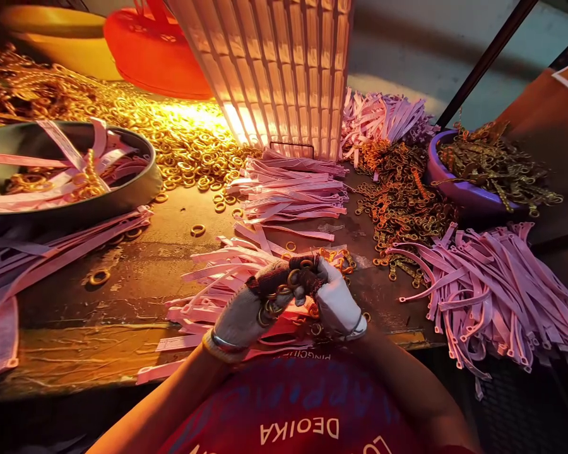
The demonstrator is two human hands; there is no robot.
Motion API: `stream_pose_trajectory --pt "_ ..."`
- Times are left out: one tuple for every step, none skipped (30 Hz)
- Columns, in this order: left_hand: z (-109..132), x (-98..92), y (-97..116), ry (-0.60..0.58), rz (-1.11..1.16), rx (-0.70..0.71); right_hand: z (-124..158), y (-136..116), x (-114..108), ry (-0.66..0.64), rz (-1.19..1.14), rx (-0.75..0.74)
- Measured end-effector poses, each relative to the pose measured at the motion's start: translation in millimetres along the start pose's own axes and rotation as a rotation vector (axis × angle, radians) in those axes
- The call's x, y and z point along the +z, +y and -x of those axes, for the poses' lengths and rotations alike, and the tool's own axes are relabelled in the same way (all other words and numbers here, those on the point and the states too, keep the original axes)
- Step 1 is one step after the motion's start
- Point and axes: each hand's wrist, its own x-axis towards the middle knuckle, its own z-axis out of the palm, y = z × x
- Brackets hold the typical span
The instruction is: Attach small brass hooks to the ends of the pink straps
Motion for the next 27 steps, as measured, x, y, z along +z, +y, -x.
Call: stream_pose_trajectory --pt "-1 -4.5 0 -0.019 0.036 -0.032 1 -1 -1 0.0 0.01 0.002" --pt "-2 -9.8 0 -0.022 0.084 -0.077 1 -3 -2 0.003 0.02 0.0" --pt "-2 -15.5 1 -0.006 0.131 -0.124 2 -5 -3 0.008 0.031 -0.004" --pt "-2 -21.0 2 0.028 0.157 -0.16 2 -7 -4 0.011 0.047 -0.007" --pt "-1 -25.7 3 0.068 0.171 -0.201 2 -9 -6 0.013 0.069 -0.007" --pt "0 -29.0 4 0.109 0.176 -0.232 1 -11 -8 0.011 0.092 -0.006" --pt "1 -30.6 5 0.149 0.163 -0.236 0 -12 -10 0.004 0.115 -0.003" --pt "2 -30.4 6 0.177 0.122 -0.212 -2 -12 -13 -0.008 0.141 -0.003" --pt "4 -28.5 5 0.186 0.054 -0.168 -3 -12 -15 -0.025 0.173 -0.015" --pt "5 -25.6 4 0.17 -0.041 -0.119 -5 -11 -17 -0.047 0.216 -0.037" --pt "5 -22.1 3 0.131 -0.152 -0.07 -6 -10 -19 -0.075 0.274 -0.07" --pt "6 -18.6 2 0.081 -0.271 -0.026 -7 -9 -21 -0.107 0.345 -0.106" --pt "6 -15.7 0 0.031 -0.384 0.001 -7 -8 -23 -0.143 0.419 -0.14" --pt "7 -13.6 -1 -0.004 -0.477 0.021 -6 -8 -24 -0.175 0.482 -0.17" --pt "7 -12.3 -2 -0.017 -0.541 0.031 -5 -8 -26 -0.197 0.534 -0.195" --pt "8 -11.6 -3 -0.008 -0.578 0.035 -3 -9 -27 -0.207 0.58 -0.22" --pt "9 -11.3 -4 0.012 -0.592 0.035 -1 -10 -29 -0.209 0.626 -0.252" --pt "9 -11.1 -4 0.032 -0.592 0.028 1 -11 -31 -0.208 0.678 -0.284" --pt "10 -10.8 -5 0.047 -0.583 0.021 3 -12 -33 -0.208 0.738 -0.314" --pt "11 -10.2 -6 0.056 -0.574 0.015 5 -12 -35 -0.213 0.808 -0.336" --pt "13 -9.5 -7 0.059 -0.575 0.007 8 -11 -36 -0.223 0.887 -0.346" --pt "14 -8.6 -8 0.057 -0.587 0.003 10 -11 -37 -0.23 0.975 -0.343" --pt "16 -7.7 -8 0.047 -0.615 0.002 12 -11 -36 -0.231 1.081 -0.324" --pt "18 -7.1 -9 0.034 -0.658 0.012 13 -11 -35 -0.226 1.209 -0.297" --pt "19 -6.8 -9 0.018 -0.711 0.032 15 -12 -33 -0.222 1.349 -0.266" --pt "20 -7.0 -9 0.006 -0.767 0.062 17 -13 -31 -0.226 1.489 -0.23" --pt "21 -7.6 -9 -0.001 -0.818 0.094 18 -15 -28 -0.245 1.613 -0.195"
